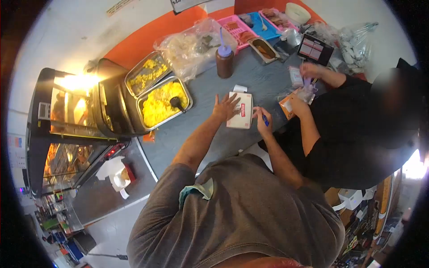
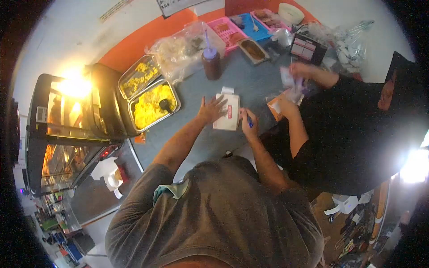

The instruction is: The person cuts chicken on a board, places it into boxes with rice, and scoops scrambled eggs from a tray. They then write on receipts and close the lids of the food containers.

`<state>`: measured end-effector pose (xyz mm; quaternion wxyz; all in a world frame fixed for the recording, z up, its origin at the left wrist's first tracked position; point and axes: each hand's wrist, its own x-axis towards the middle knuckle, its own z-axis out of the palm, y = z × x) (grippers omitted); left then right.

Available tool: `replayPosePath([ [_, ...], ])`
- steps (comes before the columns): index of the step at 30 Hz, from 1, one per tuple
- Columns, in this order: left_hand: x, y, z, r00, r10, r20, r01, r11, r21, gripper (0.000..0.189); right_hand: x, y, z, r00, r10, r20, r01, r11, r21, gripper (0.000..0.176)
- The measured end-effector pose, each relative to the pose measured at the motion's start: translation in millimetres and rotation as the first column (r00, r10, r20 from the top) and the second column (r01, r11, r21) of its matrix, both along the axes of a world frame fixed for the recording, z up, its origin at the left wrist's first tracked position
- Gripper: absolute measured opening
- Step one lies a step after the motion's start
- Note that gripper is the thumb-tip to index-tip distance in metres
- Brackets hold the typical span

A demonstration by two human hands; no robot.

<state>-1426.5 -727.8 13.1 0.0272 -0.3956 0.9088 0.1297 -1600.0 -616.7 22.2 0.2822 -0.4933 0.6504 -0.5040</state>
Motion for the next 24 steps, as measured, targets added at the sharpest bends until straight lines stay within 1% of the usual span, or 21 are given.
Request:
replayPosePath([
  [2, -3, 10, 3, 0.996, 0.011, 0.084, -0.005, 0.998, -0.066, 0.061, -8, -4, -5, 0.986, -0.166, 0.014, 0.165, 0.986, 0.027, 0.03],
  [3, -3, 15, 1, 0.998, 0.061, 0.03, -0.061, 0.998, -0.02, 0.065, -10, -10, -2, 0.988, -0.155, 0.02, 0.156, 0.987, -0.049, 0.025],
  [4, -5, 20, -1, 0.998, 0.054, 0.031, -0.054, 0.998, -0.025, 0.065, -11, -24, -3, 0.987, -0.161, 0.022, 0.162, 0.985, -0.054, 0.025],
  [5, -7, 26, 3, 0.992, 0.123, 0.0, -0.123, 0.99, 0.064, 0.067, -14, -46, -10, 0.981, -0.174, -0.084, 0.172, 0.985, -0.022, 0.018],
  [6, -6, 35, 3, 0.981, 0.195, -0.023, -0.189, 0.969, 0.158, 0.07, -17, -67, -17, 0.966, -0.179, -0.189, 0.185, 0.983, 0.012, 0.016],
  [7, -2, 42, -16, 0.982, 0.177, -0.065, -0.175, 0.984, 0.03, 0.072, -21, -88, -23, 0.966, -0.181, -0.185, 0.187, 0.982, 0.011, 0.016],
  [8, 3, 52, -17, 0.983, 0.176, -0.06, -0.174, 0.984, 0.025, 0.072, -24, -111, -28, 0.958, -0.144, -0.247, 0.156, 0.987, 0.031, 0.021],
  [9, 8, 60, -15, 0.97, 0.221, -0.097, -0.216, 0.974, 0.064, 0.072, -26, -129, -32, 0.946, -0.106, -0.305, 0.128, 0.99, 0.051, 0.028],
  [10, 12, 68, -12, 0.955, 0.267, -0.131, -0.254, 0.962, 0.104, 0.073, -26, -145, -36, 0.948, -0.111, -0.298, 0.131, 0.99, 0.047, 0.028],
  [11, 18, 74, -9, 0.956, 0.264, -0.126, -0.253, 0.963, 0.097, 0.073, -25, -159, -39, 0.926, 0.014, -0.377, 0.014, 0.997, 0.072, 0.032],
  [12, 24, 82, -7, 0.94, 0.316, -0.124, -0.298, 0.944, 0.143, 0.073, -21, -168, -34, 0.882, 0.139, -0.451, -0.101, 0.989, 0.107, 0.037],
  [13, 30, 87, -5, 0.921, 0.37, -0.121, -0.345, 0.919, 0.19, 0.074, -16, -169, -30, 0.847, 0.214, -0.487, -0.126, 0.97, 0.207, 0.035],
  [14, 38, 90, -5, 0.921, 0.372, -0.117, -0.348, 0.919, 0.186, 0.074, -11, -169, -35, 0.848, 0.215, -0.484, -0.129, 0.97, 0.204, 0.035],
  [16, 51, 90, -5, 0.898, 0.386, -0.209, -0.348, 0.916, 0.199, 0.074, -5, -169, -52, 0.812, 0.333, -0.479, -0.278, 0.943, 0.185, 0.038],
  [17, 54, 89, -10, 0.883, 0.416, -0.219, -0.371, 0.903, 0.218, 0.074, -1, -162, -52, 0.813, 0.331, -0.478, -0.28, 0.944, 0.176, 0.038],
  [19, 57, 87, -12, 0.871, 0.435, -0.229, -0.387, 0.894, 0.226, 0.074, 8, -137, -48, 0.744, 0.251, -0.619, -0.243, 0.965, 0.1, 0.038],
  [20, 56, 90, -11, 0.858, 0.454, -0.241, -0.399, 0.884, 0.245, 0.073, 10, -132, -53, 0.739, 0.266, -0.619, -0.257, 0.961, 0.107, 0.038],
  [22, 52, 88, -11, 0.846, 0.48, -0.232, -0.427, 0.87, 0.246, 0.073, 9, -123, -61, 0.606, 0.042, -0.794, -0.22, 0.968, -0.116, 0.035],
  [23, 53, 88, -11, 0.845, 0.469, -0.255, -0.413, 0.877, 0.247, 0.073, 6, -129, -85, 0.591, 0.025, -0.806, -0.169, 0.981, -0.093, 0.034],
  [24, 55, 90, -11, 0.846, 0.457, -0.274, -0.397, 0.884, 0.248, 0.073, 3, -128, -81, 0.593, 0.044, -0.804, -0.183, 0.98, -0.082, 0.034],
])
